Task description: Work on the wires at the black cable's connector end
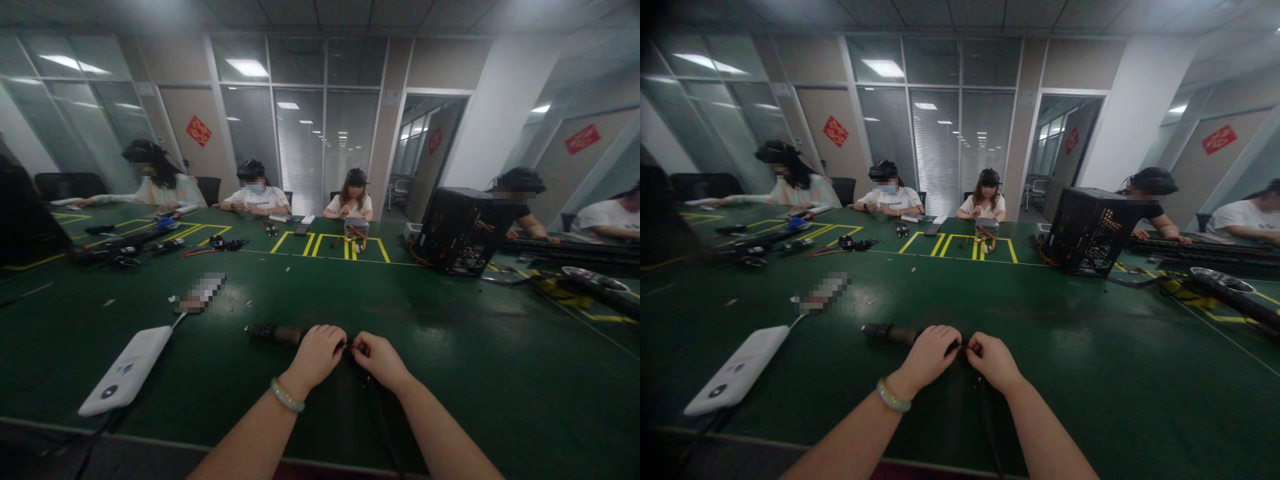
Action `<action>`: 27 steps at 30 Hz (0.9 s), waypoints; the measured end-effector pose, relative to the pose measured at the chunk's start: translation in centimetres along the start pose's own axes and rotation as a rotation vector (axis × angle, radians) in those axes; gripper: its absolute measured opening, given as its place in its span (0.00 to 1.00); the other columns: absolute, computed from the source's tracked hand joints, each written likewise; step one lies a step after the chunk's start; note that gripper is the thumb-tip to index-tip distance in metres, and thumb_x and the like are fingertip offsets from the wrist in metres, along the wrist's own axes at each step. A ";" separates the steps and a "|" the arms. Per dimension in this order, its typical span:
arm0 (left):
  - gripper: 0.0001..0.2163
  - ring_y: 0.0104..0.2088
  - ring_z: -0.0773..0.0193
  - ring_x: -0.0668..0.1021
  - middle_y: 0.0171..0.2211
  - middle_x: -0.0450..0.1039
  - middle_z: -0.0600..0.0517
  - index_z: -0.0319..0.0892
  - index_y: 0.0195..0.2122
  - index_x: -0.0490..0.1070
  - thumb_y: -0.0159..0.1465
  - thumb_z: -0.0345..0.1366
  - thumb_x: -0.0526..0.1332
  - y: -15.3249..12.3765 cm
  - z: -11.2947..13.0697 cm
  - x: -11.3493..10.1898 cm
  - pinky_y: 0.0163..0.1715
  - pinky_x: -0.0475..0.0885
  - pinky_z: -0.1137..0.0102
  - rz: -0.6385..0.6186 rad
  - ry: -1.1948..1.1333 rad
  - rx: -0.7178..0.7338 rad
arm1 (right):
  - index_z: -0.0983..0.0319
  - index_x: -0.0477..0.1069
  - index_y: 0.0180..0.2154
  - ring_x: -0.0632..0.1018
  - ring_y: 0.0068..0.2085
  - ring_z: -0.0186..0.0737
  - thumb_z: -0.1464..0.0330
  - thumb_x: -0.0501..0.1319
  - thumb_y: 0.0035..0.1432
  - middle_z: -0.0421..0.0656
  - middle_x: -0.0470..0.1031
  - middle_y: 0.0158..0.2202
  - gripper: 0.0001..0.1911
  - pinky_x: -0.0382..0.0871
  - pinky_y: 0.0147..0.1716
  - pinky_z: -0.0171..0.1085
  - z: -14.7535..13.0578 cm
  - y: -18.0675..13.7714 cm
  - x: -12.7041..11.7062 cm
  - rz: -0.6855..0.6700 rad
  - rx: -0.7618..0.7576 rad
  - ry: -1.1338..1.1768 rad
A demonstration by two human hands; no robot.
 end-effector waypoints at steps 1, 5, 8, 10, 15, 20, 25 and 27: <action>0.06 0.43 0.60 0.72 0.39 0.71 0.53 0.44 0.39 0.67 0.63 0.28 0.59 0.0 0.1 0.0 0.45 0.63 0.65 -0.002 -0.001 0.010 | 0.60 0.71 0.32 0.73 0.27 0.34 0.70 0.61 0.57 0.36 0.74 0.26 0.02 0.61 0.26 0.30 0.0 0.0 0.0 0.001 0.000 -0.001; 0.05 0.42 0.61 0.72 0.38 0.71 0.54 0.44 0.38 0.67 0.63 0.29 0.59 0.0 0.2 -0.3 0.44 0.63 0.66 0.017 -0.015 0.024 | 0.60 0.71 0.32 0.73 0.27 0.34 0.70 0.61 0.57 0.36 0.74 0.27 0.02 0.61 0.26 0.30 0.1 0.0 0.1 -0.002 -0.003 -0.001; 0.04 0.41 0.61 0.72 0.38 0.71 0.54 0.44 0.38 0.67 0.63 0.29 0.59 0.0 0.2 -0.5 0.44 0.63 0.66 0.025 -0.021 0.021 | 0.59 0.71 0.32 0.73 0.28 0.34 0.70 0.61 0.57 0.36 0.75 0.27 0.02 0.61 0.26 0.30 0.0 0.0 0.1 -0.003 -0.001 -0.005; 0.04 0.41 0.61 0.72 0.38 0.71 0.54 0.44 0.38 0.67 0.63 0.29 0.60 -0.1 0.3 -0.6 0.43 0.63 0.66 0.023 -0.019 0.019 | 0.60 0.71 0.32 0.73 0.27 0.34 0.70 0.60 0.58 0.36 0.74 0.27 0.02 0.61 0.25 0.30 0.0 0.0 0.1 -0.003 0.002 -0.008; 0.04 0.43 0.60 0.72 0.39 0.72 0.52 0.44 0.40 0.68 0.64 0.30 0.59 -0.1 0.5 -0.6 0.45 0.63 0.65 0.007 -0.010 0.016 | 0.60 0.71 0.32 0.73 0.27 0.34 0.69 0.60 0.58 0.37 0.75 0.27 0.03 0.62 0.26 0.30 0.1 0.1 0.1 -0.005 0.008 -0.012; 0.07 0.44 0.60 0.72 0.41 0.72 0.53 0.45 0.42 0.67 0.63 0.28 0.59 0.0 0.5 -0.8 0.46 0.63 0.65 0.005 -0.013 0.004 | 0.60 0.71 0.33 0.74 0.28 0.35 0.69 0.60 0.59 0.37 0.75 0.28 0.03 0.62 0.26 0.30 -0.1 0.0 0.1 -0.013 0.000 -0.001; 0.05 0.43 0.60 0.72 0.39 0.71 0.52 0.44 0.39 0.68 0.63 0.28 0.59 -0.1 0.5 -0.7 0.45 0.63 0.65 -0.006 -0.013 0.015 | 0.60 0.72 0.33 0.74 0.28 0.35 0.69 0.60 0.59 0.37 0.75 0.27 0.03 0.61 0.26 0.30 -0.1 0.0 0.1 -0.017 0.009 -0.007; 0.05 0.43 0.60 0.72 0.39 0.71 0.52 0.44 0.39 0.68 0.63 0.28 0.59 -0.1 0.5 -0.7 0.45 0.63 0.65 -0.001 -0.013 0.017 | 0.60 0.72 0.33 0.74 0.28 0.34 0.69 0.60 0.59 0.37 0.75 0.27 0.03 0.61 0.26 0.30 0.0 0.0 0.1 -0.017 0.016 -0.013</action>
Point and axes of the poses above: each hand's wrist, its own y-axis towards the middle knuckle, its own x-axis out of the palm, z = x × y, the point moved 9 cm from there along y, towards the middle knuckle
